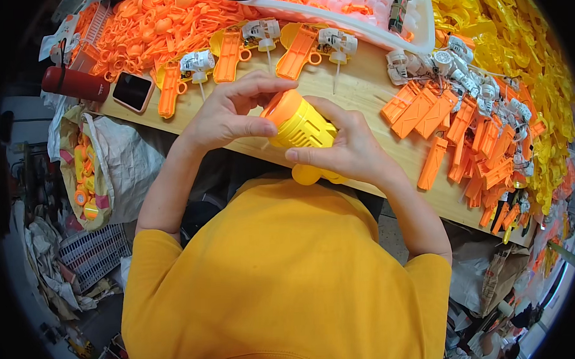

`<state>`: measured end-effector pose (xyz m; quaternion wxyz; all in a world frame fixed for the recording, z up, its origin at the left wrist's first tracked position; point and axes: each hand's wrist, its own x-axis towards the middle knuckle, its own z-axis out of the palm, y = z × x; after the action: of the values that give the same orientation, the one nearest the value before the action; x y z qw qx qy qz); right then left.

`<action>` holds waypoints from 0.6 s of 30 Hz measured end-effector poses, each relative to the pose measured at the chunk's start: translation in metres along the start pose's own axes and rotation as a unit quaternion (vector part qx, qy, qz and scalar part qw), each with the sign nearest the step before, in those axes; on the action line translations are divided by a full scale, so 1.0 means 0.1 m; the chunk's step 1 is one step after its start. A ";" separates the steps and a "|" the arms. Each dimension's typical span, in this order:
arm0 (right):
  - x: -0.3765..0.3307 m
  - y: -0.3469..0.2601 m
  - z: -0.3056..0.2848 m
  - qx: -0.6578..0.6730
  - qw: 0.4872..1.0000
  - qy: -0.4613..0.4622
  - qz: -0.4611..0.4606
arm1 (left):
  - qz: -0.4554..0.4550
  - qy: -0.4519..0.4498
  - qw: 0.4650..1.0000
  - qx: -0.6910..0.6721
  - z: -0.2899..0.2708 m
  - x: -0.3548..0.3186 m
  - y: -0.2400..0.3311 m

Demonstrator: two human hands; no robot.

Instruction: Assembling various plastic components to form yellow toy guns on a workbench.

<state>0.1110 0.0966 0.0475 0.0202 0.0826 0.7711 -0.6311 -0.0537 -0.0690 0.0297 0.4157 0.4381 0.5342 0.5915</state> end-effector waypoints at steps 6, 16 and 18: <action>0.01 0.08 0.08 0.016 1.000 -0.014 0.018 | -0.077 0.011 0.992 -0.096 0.07 -0.06 -0.03; 0.03 0.14 0.16 0.000 0.996 -0.060 0.066 | -0.030 0.067 0.988 -0.137 0.40 -0.04 -0.38; 0.03 0.16 0.16 0.003 0.993 -0.077 0.085 | -0.010 0.039 0.995 -0.093 0.35 -0.05 -0.38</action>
<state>0.1096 0.0845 0.0288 0.1324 0.0990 0.7555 -0.6340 -0.0174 -0.0616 -0.0072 0.4396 0.3691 0.4965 0.6512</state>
